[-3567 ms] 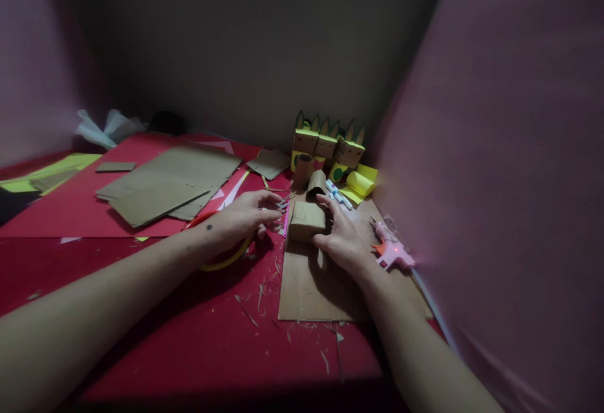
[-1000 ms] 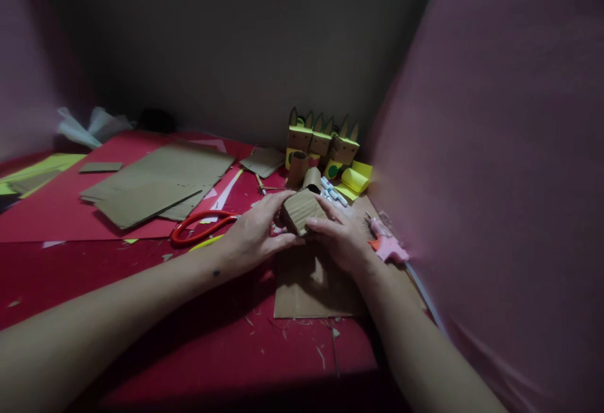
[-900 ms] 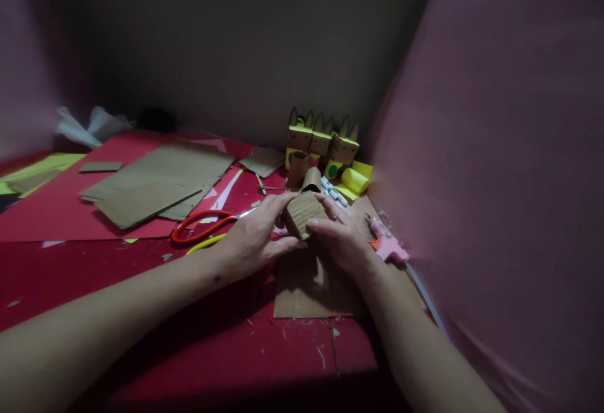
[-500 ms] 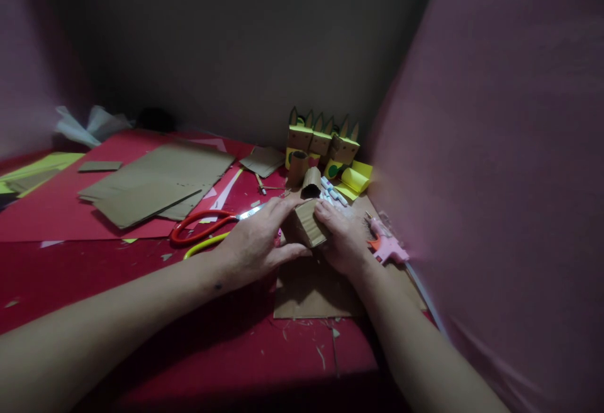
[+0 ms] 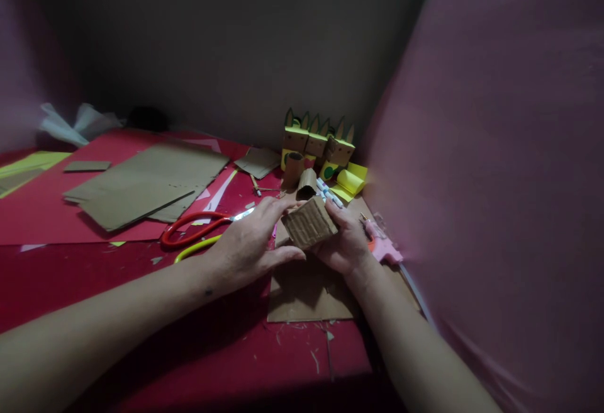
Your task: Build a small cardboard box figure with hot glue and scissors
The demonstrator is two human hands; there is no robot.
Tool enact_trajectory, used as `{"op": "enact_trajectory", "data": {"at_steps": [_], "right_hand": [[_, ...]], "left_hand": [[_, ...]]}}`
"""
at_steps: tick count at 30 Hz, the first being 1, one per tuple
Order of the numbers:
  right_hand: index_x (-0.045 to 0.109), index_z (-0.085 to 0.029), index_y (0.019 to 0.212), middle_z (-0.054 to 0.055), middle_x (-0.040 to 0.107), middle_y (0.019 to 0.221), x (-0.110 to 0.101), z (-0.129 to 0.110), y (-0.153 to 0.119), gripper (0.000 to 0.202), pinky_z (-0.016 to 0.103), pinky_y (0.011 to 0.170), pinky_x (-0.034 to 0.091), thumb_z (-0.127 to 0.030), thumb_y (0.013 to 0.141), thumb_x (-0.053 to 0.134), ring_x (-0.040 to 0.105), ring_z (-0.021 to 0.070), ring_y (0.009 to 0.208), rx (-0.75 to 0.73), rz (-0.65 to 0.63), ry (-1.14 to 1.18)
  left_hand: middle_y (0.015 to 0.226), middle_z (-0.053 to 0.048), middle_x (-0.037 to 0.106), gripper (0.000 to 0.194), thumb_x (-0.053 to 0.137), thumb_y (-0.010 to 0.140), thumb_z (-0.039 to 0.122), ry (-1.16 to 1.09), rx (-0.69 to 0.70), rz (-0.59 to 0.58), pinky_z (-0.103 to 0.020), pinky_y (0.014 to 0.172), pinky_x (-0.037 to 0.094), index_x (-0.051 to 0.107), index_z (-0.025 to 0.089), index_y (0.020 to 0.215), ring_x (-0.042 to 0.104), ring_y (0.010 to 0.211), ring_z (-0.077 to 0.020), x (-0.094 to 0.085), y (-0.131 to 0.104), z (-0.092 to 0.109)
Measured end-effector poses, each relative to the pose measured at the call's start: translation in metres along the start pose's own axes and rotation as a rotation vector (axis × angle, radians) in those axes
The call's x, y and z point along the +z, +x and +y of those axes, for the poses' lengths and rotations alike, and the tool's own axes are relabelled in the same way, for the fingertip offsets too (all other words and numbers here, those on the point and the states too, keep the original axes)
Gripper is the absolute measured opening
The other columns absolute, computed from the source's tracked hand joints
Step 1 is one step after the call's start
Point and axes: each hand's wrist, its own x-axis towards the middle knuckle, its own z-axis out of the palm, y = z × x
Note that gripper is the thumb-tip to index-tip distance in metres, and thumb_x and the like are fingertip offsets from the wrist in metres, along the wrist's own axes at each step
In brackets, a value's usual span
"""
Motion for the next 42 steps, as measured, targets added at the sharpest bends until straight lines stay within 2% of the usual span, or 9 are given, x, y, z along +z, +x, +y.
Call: {"op": "enact_trajectory", "data": {"at_steps": [7, 10, 17, 21, 24, 26, 32, 36, 42], "right_hand": [[0.074, -0.024, 0.100, 0.005, 0.081, 0.094, 0.001, 0.003, 0.001, 0.040, 0.047, 0.088, 0.062, -0.053, 0.073, 0.083, 0.074, 0.0325, 0.105, -0.094, 0.036, -0.059], [0.075, -0.024, 0.105, 0.005, 0.081, 0.094, 0.003, 0.003, -0.001, 0.046, 0.048, 0.089, 0.061, -0.052, 0.070, 0.084, 0.074, 0.0328, 0.102, -0.131, 0.003, -0.091], [0.073, -0.027, 0.116, 0.003, 0.080, 0.098, -0.001, 0.001, -0.004, 0.055, 0.045, 0.094, 0.058, -0.041, 0.064, 0.087, 0.075, 0.0285, 0.097, -0.221, -0.146, -0.168], [0.071, -0.027, 0.119, 0.005, 0.079, 0.104, 0.001, 0.001, -0.005, 0.061, 0.048, 0.098, 0.055, -0.038, 0.062, 0.088, 0.074, 0.0313, 0.105, -0.226, -0.144, -0.169], [0.072, -0.028, 0.118, 0.005, 0.075, 0.119, 0.003, 0.001, -0.005, 0.063, 0.045, 0.106, 0.051, -0.030, 0.057, 0.090, 0.068, 0.0308, 0.119, -0.256, -0.097, -0.177], [0.073, -0.029, 0.117, 0.004, 0.073, 0.127, 0.005, 0.002, -0.006, 0.064, 0.044, 0.110, 0.048, -0.026, 0.055, 0.090, 0.063, 0.0303, 0.127, -0.264, -0.072, -0.178], [0.075, -0.031, 0.112, 0.002, 0.072, 0.130, 0.006, 0.001, -0.005, 0.059, 0.046, 0.114, 0.045, -0.024, 0.055, 0.089, 0.059, 0.0309, 0.131, -0.282, -0.038, -0.189], [0.076, -0.032, 0.112, 0.001, 0.072, 0.130, 0.007, 0.001, -0.005, 0.061, 0.046, 0.113, 0.045, -0.021, 0.053, 0.089, 0.061, 0.0307, 0.128, -0.279, -0.014, -0.198], [0.077, -0.032, 0.111, 0.000, 0.075, 0.119, 0.007, 0.002, -0.004, 0.063, 0.045, 0.111, 0.047, -0.018, 0.051, 0.090, 0.066, 0.0283, 0.117, -0.297, -0.021, -0.215]], "left_hand": [[0.118, -0.009, 0.063, 0.060, 0.073, 0.091, 0.052, -0.051, -0.033, 0.008, -0.045, 0.094, 0.058, 0.051, 0.025, 0.140, 0.065, 0.106, -0.0280, -0.002, 0.001, 0.003], [0.122, -0.010, 0.063, 0.057, 0.073, 0.092, 0.051, -0.069, -0.046, 0.005, -0.046, 0.096, 0.056, 0.052, 0.026, 0.139, 0.064, 0.111, -0.0287, -0.001, 0.002, 0.003], [0.129, -0.010, 0.063, 0.067, 0.075, 0.090, 0.051, -0.150, -0.060, 0.003, -0.045, 0.101, 0.055, 0.046, 0.024, 0.144, 0.063, 0.117, -0.0288, 0.001, 0.001, 0.002], [0.127, -0.010, 0.063, 0.081, 0.077, 0.083, 0.063, -0.169, -0.109, -0.034, -0.047, 0.098, 0.057, 0.044, 0.024, 0.146, 0.064, 0.112, -0.0299, -0.003, 0.003, 0.006], [0.129, -0.011, 0.063, 0.086, 0.074, 0.081, 0.071, -0.190, -0.155, -0.061, -0.050, 0.097, 0.058, 0.045, 0.025, 0.147, 0.064, 0.111, -0.0311, -0.006, 0.003, 0.009], [0.130, -0.011, 0.063, 0.081, 0.072, 0.084, 0.069, -0.198, -0.172, -0.053, -0.050, 0.097, 0.058, 0.045, 0.026, 0.147, 0.064, 0.113, -0.0317, -0.006, 0.003, 0.010], [0.126, -0.009, 0.065, 0.069, 0.067, 0.092, 0.061, -0.181, -0.125, 0.012, -0.048, 0.100, 0.057, 0.045, 0.029, 0.149, 0.067, 0.110, -0.0286, -0.001, 0.001, 0.006], [0.132, -0.011, 0.066, 0.067, 0.068, 0.091, 0.058, -0.203, -0.187, -0.005, -0.049, 0.102, 0.056, 0.047, 0.026, 0.146, 0.067, 0.112, -0.0300, -0.005, 0.004, 0.012], [0.139, -0.015, 0.064, 0.059, 0.067, 0.088, 0.047, -0.306, -0.336, -0.058, -0.051, 0.107, 0.053, 0.050, 0.021, 0.139, 0.063, 0.128, -0.0333, -0.015, 0.013, 0.024]]}}
